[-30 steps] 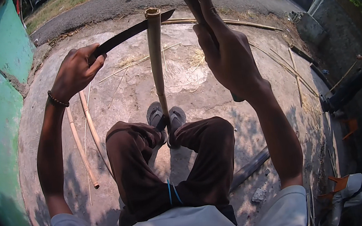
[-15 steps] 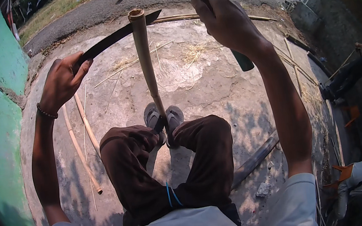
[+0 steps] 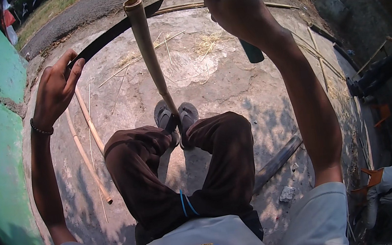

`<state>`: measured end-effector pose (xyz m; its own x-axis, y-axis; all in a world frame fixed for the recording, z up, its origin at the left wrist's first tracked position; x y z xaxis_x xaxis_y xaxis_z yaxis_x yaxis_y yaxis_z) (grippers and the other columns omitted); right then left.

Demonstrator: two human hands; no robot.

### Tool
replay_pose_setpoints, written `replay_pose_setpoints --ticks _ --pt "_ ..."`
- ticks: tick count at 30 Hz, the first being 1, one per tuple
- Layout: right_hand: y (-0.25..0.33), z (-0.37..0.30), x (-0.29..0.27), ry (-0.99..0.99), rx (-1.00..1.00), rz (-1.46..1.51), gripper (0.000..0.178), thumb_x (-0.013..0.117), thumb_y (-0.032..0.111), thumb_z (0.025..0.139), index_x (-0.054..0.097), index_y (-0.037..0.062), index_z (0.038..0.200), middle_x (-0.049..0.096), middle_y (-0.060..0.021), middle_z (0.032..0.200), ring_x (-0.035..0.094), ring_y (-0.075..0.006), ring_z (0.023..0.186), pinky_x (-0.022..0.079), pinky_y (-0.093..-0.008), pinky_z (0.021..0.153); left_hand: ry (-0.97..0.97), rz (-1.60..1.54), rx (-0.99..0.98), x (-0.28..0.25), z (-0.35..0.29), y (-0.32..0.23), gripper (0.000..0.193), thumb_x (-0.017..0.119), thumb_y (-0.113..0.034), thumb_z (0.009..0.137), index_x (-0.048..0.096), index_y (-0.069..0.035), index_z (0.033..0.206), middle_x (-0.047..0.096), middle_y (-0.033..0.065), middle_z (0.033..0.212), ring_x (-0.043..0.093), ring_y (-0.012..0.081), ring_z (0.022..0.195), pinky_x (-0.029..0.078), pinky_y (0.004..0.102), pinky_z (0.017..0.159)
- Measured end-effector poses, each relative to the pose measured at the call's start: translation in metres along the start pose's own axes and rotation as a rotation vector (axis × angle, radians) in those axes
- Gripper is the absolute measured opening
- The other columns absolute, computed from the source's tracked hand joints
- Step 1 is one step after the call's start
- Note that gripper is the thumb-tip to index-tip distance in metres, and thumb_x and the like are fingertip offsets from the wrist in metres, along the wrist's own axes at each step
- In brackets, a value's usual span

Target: The person splits bamboo stalks lengthwise by placing a knife onto the bamboo and striking it with a hammer.

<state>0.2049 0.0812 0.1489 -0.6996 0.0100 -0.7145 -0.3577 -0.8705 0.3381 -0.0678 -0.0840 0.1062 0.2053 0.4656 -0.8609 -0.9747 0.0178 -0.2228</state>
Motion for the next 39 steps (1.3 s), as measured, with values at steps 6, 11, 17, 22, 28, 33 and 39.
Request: replay_pose_setpoints --ticks 6,11,17,22,28,33,39 --pt "0.015 -0.004 0.016 0.15 0.109 0.02 0.027 0.046 0.029 0.107 0.055 0.0044 0.11 0.058 -0.0132 0.072 0.06 -0.0279 0.061 0.046 -0.0447 0.061 0.022 0.008 -0.109 0.006 -0.01 0.036 0.039 0.055 -0.036 0.103 0.058 0.003 0.105 0.054 0.0225 0.071 0.048 0.0324 0.061 0.042 0.0423 0.063" --pt "0.023 0.001 0.018 0.001 -0.201 -0.097 0.028 0.046 0.029 0.108 0.051 0.0031 0.117 0.054 -0.01 0.071 0.05 -0.0175 0.048 0.043 -0.0348 0.047 -0.013 -0.035 -0.039 0.014 -0.003 0.027 0.036 0.056 -0.034 0.102 0.06 0.002 0.106 0.053 0.0235 0.071 0.048 0.0352 0.061 0.042 0.0414 0.061" --pt "0.017 0.017 -0.014 -0.027 -0.114 -0.132 0.033 0.046 0.036 0.108 0.053 0.0032 0.109 0.053 -0.0037 0.07 0.055 -0.0112 0.052 0.045 -0.0296 0.049 0.074 0.021 -0.046 0.011 0.001 0.012 0.033 0.055 -0.034 0.102 0.064 -0.003 0.107 0.059 0.0233 0.071 0.06 0.0389 0.062 0.044 0.0437 0.059" --pt "0.001 -0.008 0.064 0.252 -0.085 -0.326 0.028 0.048 0.032 0.107 0.048 0.0045 0.109 0.054 -0.007 0.069 0.058 -0.018 0.058 0.046 -0.0378 0.055 0.035 0.022 -0.015 0.01 -0.002 0.018 0.034 0.054 -0.036 0.102 0.064 -0.003 0.106 0.061 0.0218 0.074 0.061 0.0401 0.069 0.045 0.0443 0.063" --pt "0.003 -0.011 0.013 -0.067 0.105 0.076 0.026 0.047 0.031 0.108 0.05 0.0054 0.108 0.049 -0.0013 0.066 0.053 -0.0109 0.051 0.046 -0.0326 0.048 0.102 0.048 -0.047 0.013 -0.004 0.019 0.036 0.055 -0.034 0.102 0.062 0.001 0.109 0.057 0.0244 0.076 0.058 0.0414 0.07 0.045 0.0427 0.066" --pt "-0.019 -0.02 0.076 0.36 0.004 -0.26 0.024 0.049 0.027 0.106 0.052 0.0027 0.108 0.057 -0.0141 0.067 0.058 -0.0272 0.061 0.043 -0.0453 0.063 -0.078 0.04 0.11 0.017 -0.009 0.042 0.037 0.056 -0.034 0.102 0.063 0.002 0.107 0.059 0.024 0.077 0.057 0.0383 0.067 0.044 0.0424 0.064" --pt "-0.008 -0.018 0.03 -0.089 0.246 0.126 0.024 0.049 0.028 0.106 0.052 0.0044 0.109 0.058 -0.0125 0.068 0.058 -0.0253 0.058 0.043 -0.0458 0.058 0.018 -0.004 0.03 0.029 0.001 0.025 0.035 0.057 -0.034 0.101 0.064 0.0 0.106 0.06 0.0223 0.074 0.057 0.0355 0.063 0.044 0.0424 0.063"
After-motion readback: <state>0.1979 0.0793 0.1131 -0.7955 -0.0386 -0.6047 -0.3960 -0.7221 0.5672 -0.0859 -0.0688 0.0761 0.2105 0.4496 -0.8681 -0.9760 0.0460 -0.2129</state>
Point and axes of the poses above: each hand's wrist, its own z-axis towards the middle knuckle, its own x-axis out of the palm, y = z × x, the point moved 8 cm from there along z, towards the middle knuckle
